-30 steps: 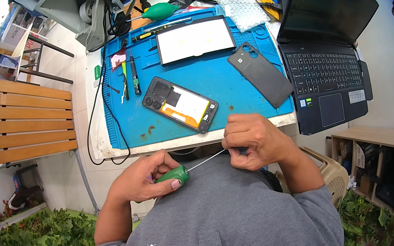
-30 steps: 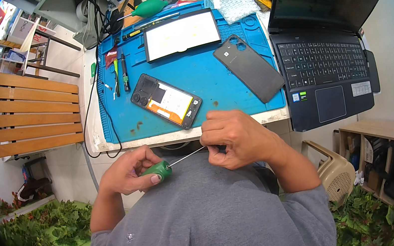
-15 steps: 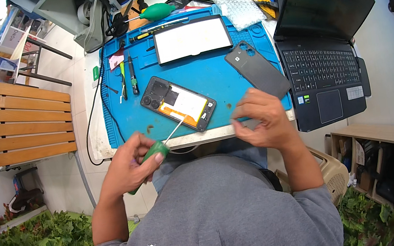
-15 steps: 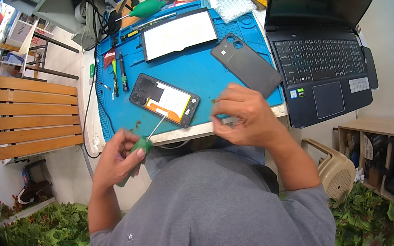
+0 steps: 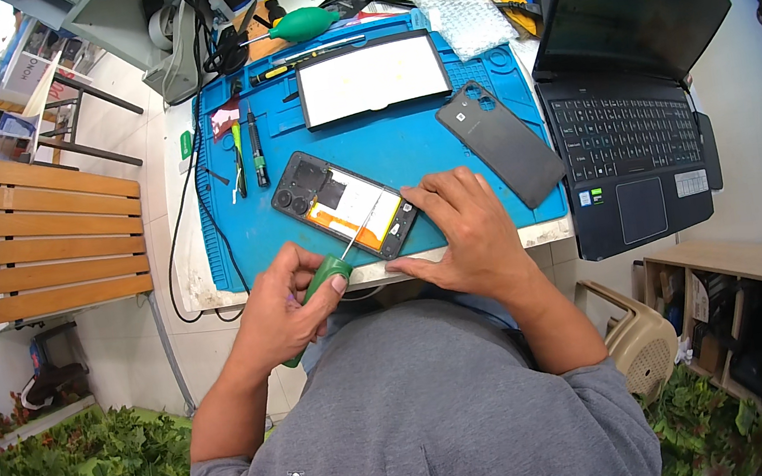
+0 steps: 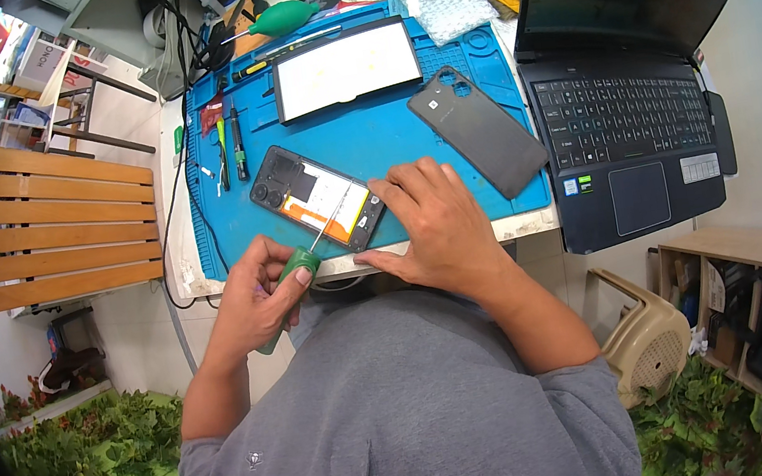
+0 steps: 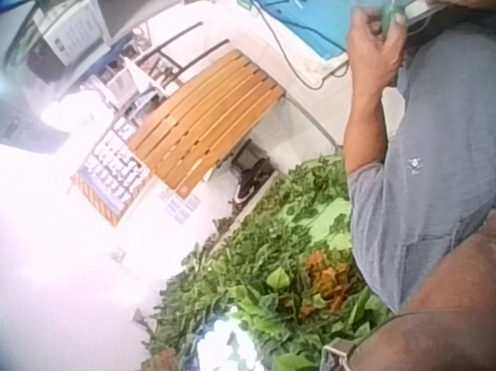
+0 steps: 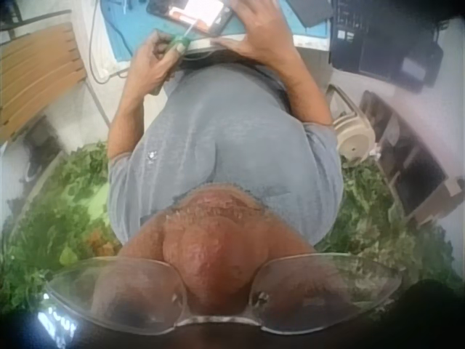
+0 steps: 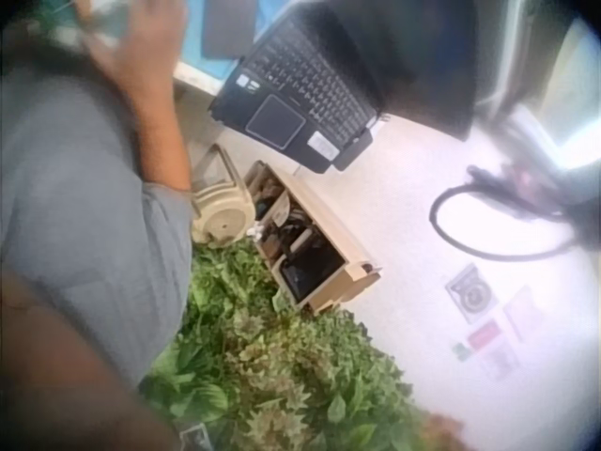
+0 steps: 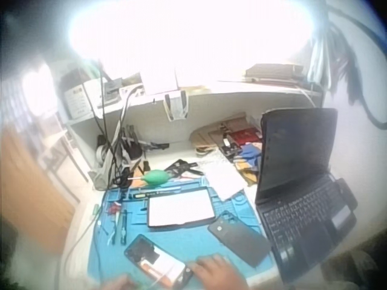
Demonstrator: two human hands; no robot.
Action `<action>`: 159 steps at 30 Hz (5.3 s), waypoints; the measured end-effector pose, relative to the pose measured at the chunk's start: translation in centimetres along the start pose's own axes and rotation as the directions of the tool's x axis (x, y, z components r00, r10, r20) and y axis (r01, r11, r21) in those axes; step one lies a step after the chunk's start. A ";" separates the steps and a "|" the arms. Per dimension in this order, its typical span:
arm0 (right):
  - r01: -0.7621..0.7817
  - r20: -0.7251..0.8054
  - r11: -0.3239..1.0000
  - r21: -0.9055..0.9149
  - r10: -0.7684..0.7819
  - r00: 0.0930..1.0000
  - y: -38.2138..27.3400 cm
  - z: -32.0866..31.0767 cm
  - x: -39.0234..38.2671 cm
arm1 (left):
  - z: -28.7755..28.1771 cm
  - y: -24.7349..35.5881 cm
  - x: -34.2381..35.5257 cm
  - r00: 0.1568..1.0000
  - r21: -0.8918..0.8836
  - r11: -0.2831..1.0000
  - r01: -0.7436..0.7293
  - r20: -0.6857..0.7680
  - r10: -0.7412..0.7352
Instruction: The person uses a screwdriver to remove screws from the back of a mobile phone and pokes at the internal components.
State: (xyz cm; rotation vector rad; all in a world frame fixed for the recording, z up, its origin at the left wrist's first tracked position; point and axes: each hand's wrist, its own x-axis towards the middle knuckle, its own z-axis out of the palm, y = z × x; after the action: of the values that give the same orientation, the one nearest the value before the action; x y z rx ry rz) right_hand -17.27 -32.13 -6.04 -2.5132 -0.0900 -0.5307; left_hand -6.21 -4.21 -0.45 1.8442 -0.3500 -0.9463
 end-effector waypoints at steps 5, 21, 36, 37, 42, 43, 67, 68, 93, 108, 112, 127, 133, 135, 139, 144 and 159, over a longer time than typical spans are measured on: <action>0.001 0.002 1.000 -0.008 -0.001 1.000 0.0 0.2 -0.1 | -0.1 -0.2 0.0 1.000 -0.041 0.999 0.006 -0.009 -0.007; 0.002 0.007 1.000 -0.014 -0.002 1.000 0.0 0.2 -0.1 | -0.5 -0.1 0.1 1.000 -0.067 0.998 0.006 -0.024 -0.008; 0.005 -0.004 1.000 -0.011 -0.005 1.000 0.2 0.3 -0.1 | -0.3 -0.1 -0.1 1.000 -0.103 0.995 0.000 -0.014 -0.001; 0.004 -0.002 1.000 -0.010 -0.004 1.000 0.1 0.3 -0.1 | -0.1 0.0 -0.1 1.000 -0.095 0.995 0.006 -0.011 -0.007; 0.002 -0.001 1.000 0.000 -0.002 1.000 0.1 0.3 -0.1 | -0.3 0.1 -0.1 0.999 -0.063 0.998 0.027 -0.028 -0.029; 0.003 0.000 1.000 -0.002 -0.003 1.000 0.1 0.3 -0.1 | -0.4 0.0 -0.1 0.999 -0.065 0.998 0.027 -0.033 -0.029; -0.001 0.000 1.000 -0.026 0.001 1.000 0.1 0.3 -0.1 | -1.0 -0.2 0.2 0.999 -0.061 0.998 0.021 -0.036 -0.024; -0.002 0.000 1.000 -0.026 0.002 1.000 0.1 0.2 0.0 | -1.0 -0.2 0.2 0.999 -0.074 0.997 0.016 -0.029 -0.018; -0.004 -0.009 1.000 -0.023 0.004 1.000 0.1 0.3 -0.2 | -0.8 -0.2 0.1 0.999 -0.091 0.995 0.031 -0.023 -0.034; -0.012 0.001 1.000 -0.026 0.012 1.000 0.1 0.3 -0.1 | -1.3 -0.8 0.3 0.999 -0.118 0.993 0.010 -0.029 -0.014; -0.016 0.003 1.000 -0.027 0.016 1.000 0.0 0.3 -0.1 | -1.3 -0.6 0.3 1.000 -0.114 0.993 0.005 -0.019 -0.007; -0.016 0.005 0.999 -0.028 0.016 1.000 0.1 0.3 -0.2 | -0.9 -0.5 0.2 0.999 -0.109 0.994 0.024 -0.043 -0.028; -0.020 0.009 0.999 -0.028 0.021 1.000 0.0 0.2 -0.2 | -0.8 -0.6 0.1 0.998 -0.121 0.992 0.020 -0.053 -0.027; -0.020 0.011 0.999 -0.027 0.021 1.000 0.0 0.2 -0.2 | -0.9 -0.8 0.0 0.999 -0.120 0.993 0.007 -0.047 -0.013; 0.003 0.010 0.999 -0.039 -0.003 1.000 0.1 0.3 -0.2 | -0.9 -0.5 0.1 0.999 -0.088 0.996 0.016 -0.035 -0.019; 0.002 0.012 0.999 -0.038 -0.002 1.000 0.2 0.3 -0.3 | -0.9 -0.2 0.0 0.999 -0.077 0.997 0.029 -0.040 -0.032; -0.011 -0.005 1.000 -0.026 0.011 1.000 0.1 0.3 -0.2 | -0.7 -0.8 0.1 0.997 -0.097 0.995 -0.003 -0.075 -0.004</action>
State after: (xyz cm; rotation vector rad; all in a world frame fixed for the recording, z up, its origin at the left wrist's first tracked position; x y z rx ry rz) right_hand -17.33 -32.05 -6.37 -2.5359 -0.0680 -0.5362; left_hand -5.79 -3.44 -1.08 1.7858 -0.2528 -0.8767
